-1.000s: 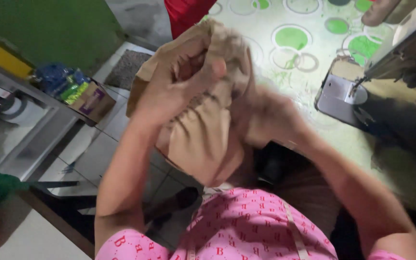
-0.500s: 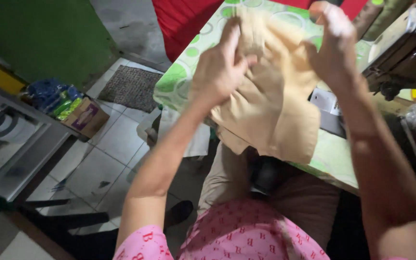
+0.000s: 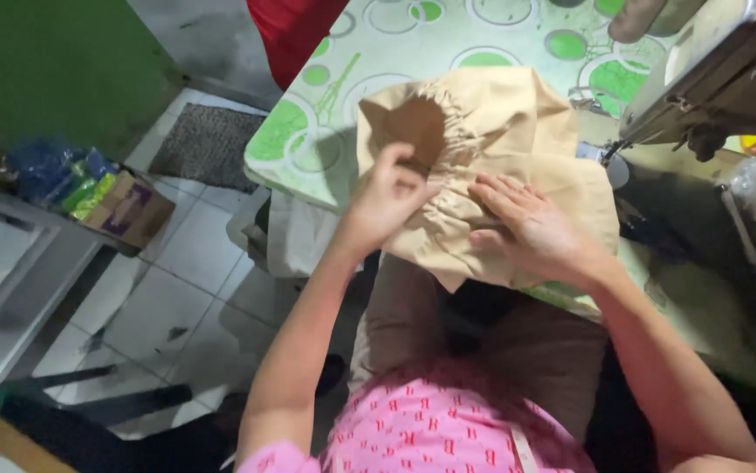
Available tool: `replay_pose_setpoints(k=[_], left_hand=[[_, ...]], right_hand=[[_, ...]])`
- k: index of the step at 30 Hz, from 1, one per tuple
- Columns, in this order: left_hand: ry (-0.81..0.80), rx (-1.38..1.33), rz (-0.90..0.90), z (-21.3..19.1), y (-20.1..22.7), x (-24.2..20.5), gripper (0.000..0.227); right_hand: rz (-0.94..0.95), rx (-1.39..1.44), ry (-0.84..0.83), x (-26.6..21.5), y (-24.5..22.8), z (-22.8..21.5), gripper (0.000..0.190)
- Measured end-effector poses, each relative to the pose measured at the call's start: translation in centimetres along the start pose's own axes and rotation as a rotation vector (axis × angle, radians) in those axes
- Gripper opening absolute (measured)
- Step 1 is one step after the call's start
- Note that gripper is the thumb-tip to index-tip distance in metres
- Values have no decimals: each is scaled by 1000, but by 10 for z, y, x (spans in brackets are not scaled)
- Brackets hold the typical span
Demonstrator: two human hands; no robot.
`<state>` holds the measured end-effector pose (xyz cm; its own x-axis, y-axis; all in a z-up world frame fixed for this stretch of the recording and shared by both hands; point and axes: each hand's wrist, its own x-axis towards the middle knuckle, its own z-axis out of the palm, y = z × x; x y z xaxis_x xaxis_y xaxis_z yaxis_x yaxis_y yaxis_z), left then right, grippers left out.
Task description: Inspecting a pair of shorts, unpicking loose threads from the waistband using snips, and measuring the waist width with a tape measure.
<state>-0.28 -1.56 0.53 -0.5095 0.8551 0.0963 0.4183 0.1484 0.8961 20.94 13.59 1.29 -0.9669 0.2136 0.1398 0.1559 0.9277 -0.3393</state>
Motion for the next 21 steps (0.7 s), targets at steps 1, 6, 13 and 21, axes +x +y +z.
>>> replay_pose_setpoints(k=[1, 6, 13, 21], left_hand=[[-4, 2, 3, -4, 5, -4, 67], [-10, -144, -77, 4, 11, -25, 63], [69, -158, 52, 19, 24, -35, 51], [-46, -379, -146, 24, -4, -32, 53]], right_hand=[[4, 0, 4, 5, -1, -9, 73], [-57, -23, 314, 35, -6, -38, 44], [69, -102, -171, 85, 24, -22, 17], [-81, 84, 366, 70, 74, 17, 19]])
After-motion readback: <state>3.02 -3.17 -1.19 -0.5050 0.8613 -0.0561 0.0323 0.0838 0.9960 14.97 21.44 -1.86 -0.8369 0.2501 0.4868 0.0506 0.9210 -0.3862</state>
